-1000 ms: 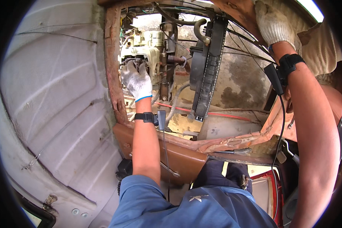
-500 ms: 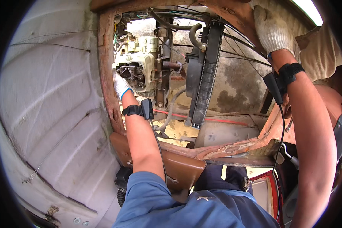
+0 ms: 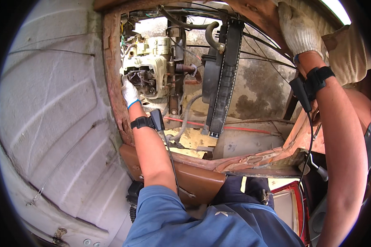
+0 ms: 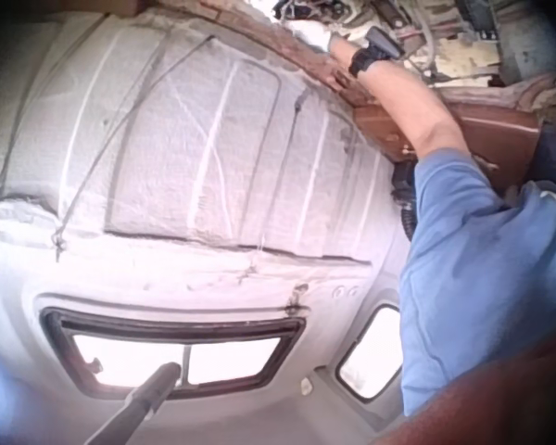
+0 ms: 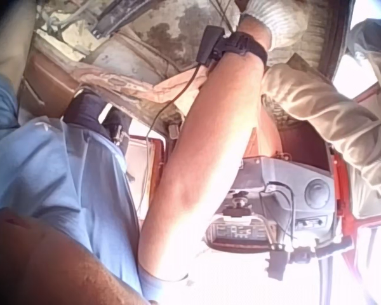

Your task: Repairing or inspecting internal mechanical components of an engine within a service bay.

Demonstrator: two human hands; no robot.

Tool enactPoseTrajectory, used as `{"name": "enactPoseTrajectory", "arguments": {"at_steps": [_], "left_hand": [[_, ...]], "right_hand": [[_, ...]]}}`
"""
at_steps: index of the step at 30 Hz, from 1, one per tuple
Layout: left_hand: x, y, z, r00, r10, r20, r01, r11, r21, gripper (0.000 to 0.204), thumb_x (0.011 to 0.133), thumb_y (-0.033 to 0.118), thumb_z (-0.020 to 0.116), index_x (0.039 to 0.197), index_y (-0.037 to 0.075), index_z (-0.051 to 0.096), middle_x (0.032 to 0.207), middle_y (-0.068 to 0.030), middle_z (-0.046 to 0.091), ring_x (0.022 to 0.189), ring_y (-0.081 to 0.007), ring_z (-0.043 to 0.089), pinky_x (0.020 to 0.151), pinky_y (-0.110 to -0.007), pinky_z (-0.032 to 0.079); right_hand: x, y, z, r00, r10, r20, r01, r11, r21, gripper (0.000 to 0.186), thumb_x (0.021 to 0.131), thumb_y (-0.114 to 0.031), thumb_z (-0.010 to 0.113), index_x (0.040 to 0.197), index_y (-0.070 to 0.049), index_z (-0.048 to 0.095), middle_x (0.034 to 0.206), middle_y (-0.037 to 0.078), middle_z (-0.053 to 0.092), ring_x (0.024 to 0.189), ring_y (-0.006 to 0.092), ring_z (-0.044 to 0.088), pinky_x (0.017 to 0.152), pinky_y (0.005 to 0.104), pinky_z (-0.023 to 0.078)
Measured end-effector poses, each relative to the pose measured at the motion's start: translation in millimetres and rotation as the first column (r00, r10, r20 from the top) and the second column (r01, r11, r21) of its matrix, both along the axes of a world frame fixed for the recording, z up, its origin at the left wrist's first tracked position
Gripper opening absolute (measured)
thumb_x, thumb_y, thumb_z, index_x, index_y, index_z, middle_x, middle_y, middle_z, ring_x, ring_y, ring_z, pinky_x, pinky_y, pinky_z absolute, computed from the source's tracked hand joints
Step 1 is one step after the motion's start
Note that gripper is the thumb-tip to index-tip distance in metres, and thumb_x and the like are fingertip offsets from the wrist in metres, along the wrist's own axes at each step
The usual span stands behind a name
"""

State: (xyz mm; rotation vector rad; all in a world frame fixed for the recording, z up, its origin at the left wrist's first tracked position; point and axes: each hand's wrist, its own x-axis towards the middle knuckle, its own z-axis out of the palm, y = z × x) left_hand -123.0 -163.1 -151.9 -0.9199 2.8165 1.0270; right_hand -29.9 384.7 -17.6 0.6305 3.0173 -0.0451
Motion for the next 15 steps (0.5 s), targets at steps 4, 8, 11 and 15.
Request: {"name": "enactPoseTrajectory", "arguments": {"at_steps": [4,8,11,15], "left_hand": [[-3,16,14,0.994,-0.092,-0.059,0.090,0.995,-0.042,0.059,0.101,0.047,0.063,0.133,-0.003,0.066,0.119,-0.0185,0.072,0.102,-0.0255,0.068,0.091,-0.038,0.052],[-5,12,13,1.000,-0.022,-0.018,0.024,0.996,0.089,0.068,0.101,0.055,0.057,0.131,-0.006,0.065,0.121,-0.0225,0.072,0.106,-0.0310,0.068,0.093,-0.039,0.051],[-2,7,12,0.984,-0.178,-0.023,0.173,0.975,-0.139,0.058,0.103,0.045,0.054,0.129,-0.006,0.065,0.127,-0.0241,0.070,0.114,-0.0339,0.067,0.098,-0.040,0.049],[3,9,8,0.996,-0.068,-0.063,0.061,0.993,-0.104,0.064,0.099,0.051,0.060,0.120,-0.009,0.068,0.113,-0.0219,0.072,0.101,-0.0326,0.068,0.089,-0.041,0.050]], "right_hand": [[-4,2,-5,0.998,-0.004,-0.059,0.003,1.000,-0.021,0.035,0.104,-0.027,0.039,0.103,-0.005,0.066,0.102,0.024,0.072,0.090,0.0446,0.070,0.081,0.0535,0.055],[-4,-8,11,0.974,-0.218,-0.058,0.204,0.960,-0.189,0.044,0.105,-0.036,0.040,0.106,-0.006,0.071,0.104,0.025,0.072,0.095,0.0455,0.069,0.086,0.0538,0.054],[-3,-21,25,0.932,-0.357,-0.067,0.329,0.907,-0.262,0.050,0.104,-0.043,0.040,0.108,-0.006,0.074,0.105,0.026,0.072,0.099,0.0458,0.069,0.089,0.0543,0.053],[-7,-22,30,0.923,-0.385,-0.001,0.374,0.896,-0.239,0.053,0.104,-0.045,0.039,0.109,-0.007,0.074,0.107,0.027,0.071,0.102,0.0461,0.068,0.092,0.0538,0.052]]}}
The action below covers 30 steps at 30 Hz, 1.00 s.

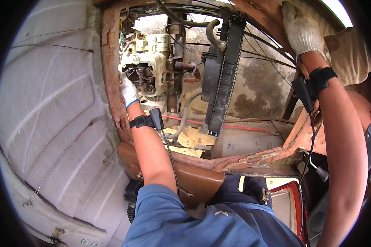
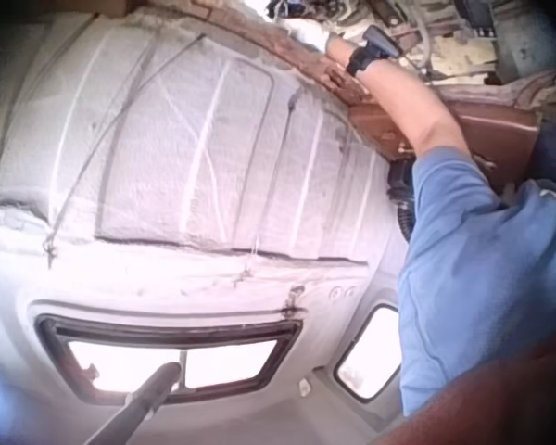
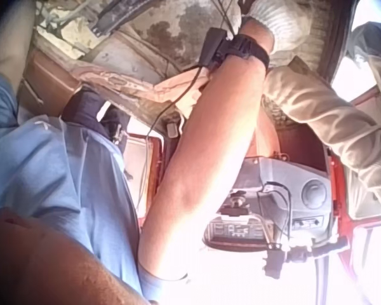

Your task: Repairing or inspecting internal mechanical components of an engine within a service bay.

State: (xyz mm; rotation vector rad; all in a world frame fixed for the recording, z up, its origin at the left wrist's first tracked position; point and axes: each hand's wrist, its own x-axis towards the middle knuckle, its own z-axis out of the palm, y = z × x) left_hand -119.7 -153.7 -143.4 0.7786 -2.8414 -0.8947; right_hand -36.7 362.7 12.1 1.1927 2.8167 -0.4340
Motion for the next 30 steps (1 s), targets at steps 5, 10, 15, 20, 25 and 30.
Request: {"name": "enactPoseTrajectory", "arguments": {"at_steps": [5,10,15,20,25,30], "left_hand": [[-4,-4,-5,0.983,0.180,0.027,-0.178,0.917,0.357,0.075,0.093,0.062,0.068,0.106,-0.012,0.073,0.097,-0.0202,0.076,0.083,-0.0300,0.070,0.076,-0.039,0.053],[-3,7,6,0.986,-0.055,-0.156,0.052,0.998,-0.025,0.060,0.099,0.046,0.066,0.119,-0.010,0.070,0.109,-0.0215,0.076,0.100,-0.0315,0.072,0.088,-0.040,0.053],[7,29,24,0.985,0.138,0.104,-0.149,0.984,0.102,0.075,0.099,0.058,0.058,0.125,-0.012,0.067,0.117,-0.0242,0.074,0.106,-0.0326,0.070,0.093,-0.040,0.052],[2,17,16,0.991,0.091,0.101,-0.107,0.979,0.174,0.080,0.099,0.063,0.055,0.123,-0.012,0.068,0.114,-0.0244,0.074,0.105,-0.0325,0.070,0.093,-0.040,0.052],[-1,4,-1,0.999,-0.019,-0.027,0.025,0.965,0.261,0.083,0.100,0.067,0.049,0.123,-0.010,0.068,0.114,-0.0241,0.074,0.105,-0.0329,0.070,0.093,-0.041,0.051],[-3,-14,-3,0.939,0.077,0.334,-0.041,0.993,-0.113,0.093,0.099,0.074,0.041,0.122,-0.012,0.067,0.115,-0.0285,0.073,0.108,-0.0361,0.069,0.095,-0.044,0.050]], "right_hand": [[-2,4,-3,0.997,0.063,-0.034,-0.063,0.998,-0.001,0.052,0.104,-0.045,0.040,0.109,-0.006,0.074,0.109,0.027,0.071,0.104,0.0456,0.067,0.094,0.0531,0.051],[3,-1,3,0.998,0.033,-0.059,-0.036,0.998,-0.046,0.049,0.104,-0.042,0.039,0.108,-0.006,0.073,0.110,0.026,0.071,0.104,0.0453,0.067,0.094,0.0532,0.051],[7,21,-24,0.988,0.153,0.022,-0.153,0.988,0.010,0.050,0.106,-0.039,0.037,0.111,-0.004,0.072,0.111,0.027,0.071,0.106,0.0450,0.067,0.095,0.0520,0.051],[0,50,-70,0.968,0.249,-0.009,-0.248,0.967,0.065,0.064,0.103,-0.058,0.030,0.130,-0.014,0.067,0.124,0.026,0.068,0.116,0.0463,0.064,0.103,0.0535,0.049],[7,51,-71,0.981,0.188,-0.045,-0.186,0.982,0.044,0.064,0.104,-0.058,0.029,0.130,-0.014,0.068,0.119,0.026,0.070,0.112,0.0469,0.065,0.100,0.0536,0.050],[5,42,-59,0.981,0.192,0.000,-0.192,0.981,0.028,0.062,0.104,-0.058,0.031,0.129,-0.016,0.068,0.117,0.024,0.071,0.110,0.0456,0.066,0.096,0.0541,0.051]]}}
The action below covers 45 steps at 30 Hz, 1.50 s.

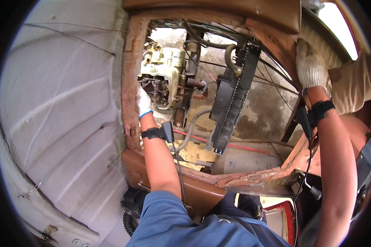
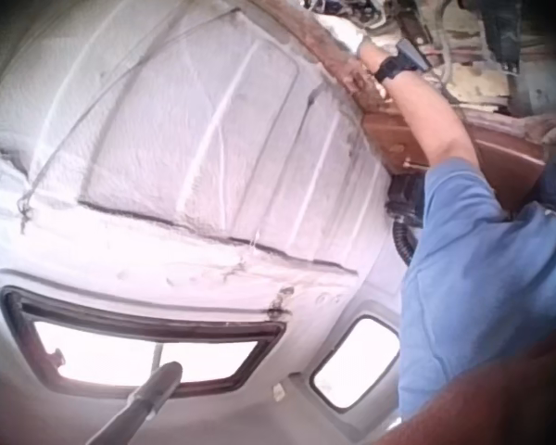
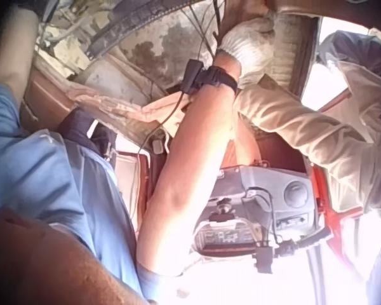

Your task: Repairing or inspecting internal mechanical components of an engine within a service bay.

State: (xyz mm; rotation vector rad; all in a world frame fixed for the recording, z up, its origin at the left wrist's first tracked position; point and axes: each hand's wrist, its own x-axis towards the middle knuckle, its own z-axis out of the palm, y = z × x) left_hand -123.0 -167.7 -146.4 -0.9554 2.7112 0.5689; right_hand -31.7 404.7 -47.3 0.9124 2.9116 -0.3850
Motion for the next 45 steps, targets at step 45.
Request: {"name": "enactPoseTrajectory", "arguments": {"at_steps": [45], "left_hand": [[-11,-56,-92,0.919,0.046,-0.392,0.119,0.915,0.386,0.068,0.105,0.055,0.048,0.134,-0.004,0.064,0.124,-0.0105,0.071,0.104,-0.0197,0.065,0.095,-0.034,0.051]], "right_hand": [[-4,-2,4,0.989,-0.094,0.111,0.088,0.994,0.059,0.068,0.104,-0.064,0.025,0.130,-0.018,0.068,0.122,0.023,0.070,0.114,0.0467,0.064,0.099,0.0553,0.050]]}}
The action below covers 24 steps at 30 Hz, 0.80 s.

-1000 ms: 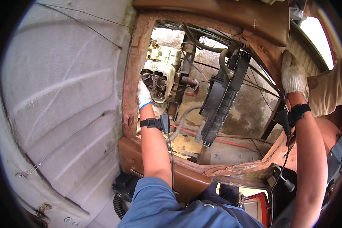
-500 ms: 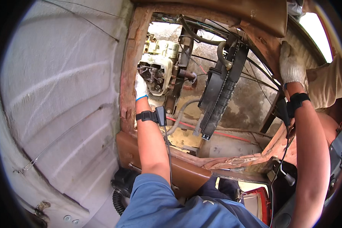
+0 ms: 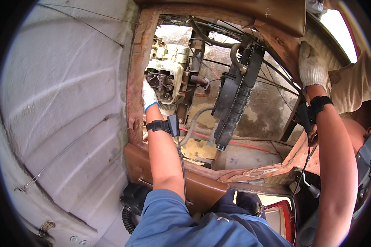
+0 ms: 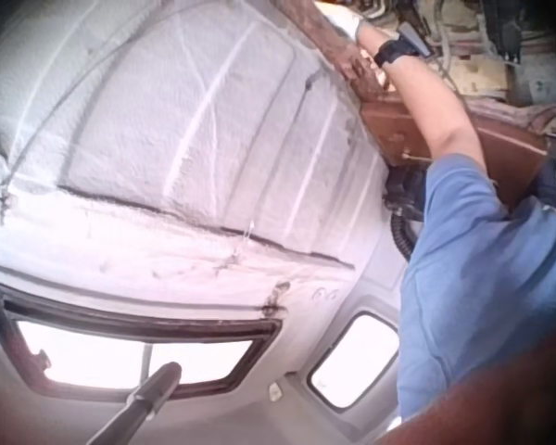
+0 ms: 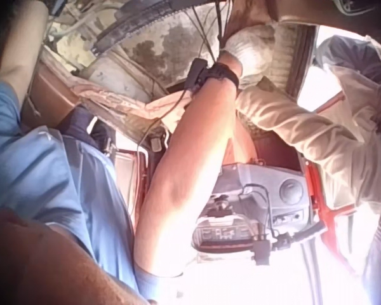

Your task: Repairing or inspecting internal mechanical components of an engine within a service bay.

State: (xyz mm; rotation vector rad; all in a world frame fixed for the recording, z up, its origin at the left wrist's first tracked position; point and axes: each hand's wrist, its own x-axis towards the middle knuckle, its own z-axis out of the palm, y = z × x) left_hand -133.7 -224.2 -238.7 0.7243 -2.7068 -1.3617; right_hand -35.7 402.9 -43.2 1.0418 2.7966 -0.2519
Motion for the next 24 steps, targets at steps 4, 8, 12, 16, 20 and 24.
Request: {"name": "enactPoseTrajectory", "arguments": {"at_steps": [4,8,12,16,20,24], "left_hand": [[3,7,10,0.991,-0.061,-0.118,0.074,0.991,0.112,0.064,0.104,0.051,0.046,0.126,-0.004,0.069,0.114,-0.0100,0.073,0.095,-0.0190,0.066,0.088,-0.034,0.053],[6,20,31,0.999,0.033,0.015,-0.033,0.999,-0.005,0.061,0.103,0.050,0.050,0.124,-0.004,0.070,0.109,-0.0104,0.075,0.090,-0.0198,0.068,0.084,-0.035,0.054],[2,34,47,0.998,0.032,0.052,-0.037,0.994,0.101,0.062,0.102,0.050,0.051,0.124,-0.004,0.071,0.109,-0.0119,0.075,0.088,-0.0212,0.070,0.081,-0.037,0.056],[1,40,61,0.952,0.168,0.257,-0.177,0.984,0.012,0.066,0.101,0.053,0.050,0.123,-0.005,0.071,0.112,-0.0149,0.076,0.092,-0.0231,0.071,0.082,-0.038,0.056],[3,52,70,0.952,0.175,0.253,-0.131,0.975,-0.181,0.070,0.101,0.057,0.049,0.124,-0.005,0.071,0.116,-0.0177,0.075,0.100,-0.0247,0.070,0.086,-0.038,0.055],[4,65,72,0.967,0.157,0.198,-0.216,0.922,0.321,0.066,0.103,0.054,0.048,0.132,-0.003,0.067,0.122,-0.0136,0.073,0.099,-0.0257,0.070,0.088,-0.038,0.055]], "right_hand": [[1,-4,4,1.000,0.014,-0.007,-0.014,1.000,-0.014,0.067,0.104,-0.062,0.025,0.130,-0.019,0.068,0.122,0.023,0.070,0.114,0.0464,0.065,0.099,0.0548,0.050],[2,-5,5,0.996,0.024,-0.083,-0.025,1.000,-0.006,0.065,0.105,-0.060,0.025,0.131,-0.017,0.068,0.122,0.023,0.070,0.113,0.0462,0.065,0.099,0.0547,0.050],[1,-5,5,0.997,0.044,-0.065,-0.044,0.999,0.000,0.064,0.105,-0.058,0.026,0.132,-0.016,0.066,0.123,0.023,0.070,0.113,0.0461,0.065,0.099,0.0545,0.050],[1,-5,8,0.996,0.080,-0.045,-0.082,0.996,-0.028,0.064,0.105,-0.058,0.026,0.133,-0.017,0.066,0.123,0.024,0.069,0.114,0.0461,0.065,0.100,0.0541,0.050],[-1,-7,10,0.998,0.035,-0.060,-0.038,0.998,-0.057,0.064,0.105,-0.058,0.026,0.134,-0.018,0.066,0.123,0.024,0.069,0.115,0.0461,0.065,0.101,0.0539,0.050],[-1,-10,14,0.998,0.000,-0.057,-0.003,0.999,-0.051,0.062,0.104,-0.056,0.029,0.129,-0.015,0.068,0.122,0.024,0.069,0.113,0.0459,0.065,0.100,0.0536,0.050]]}}
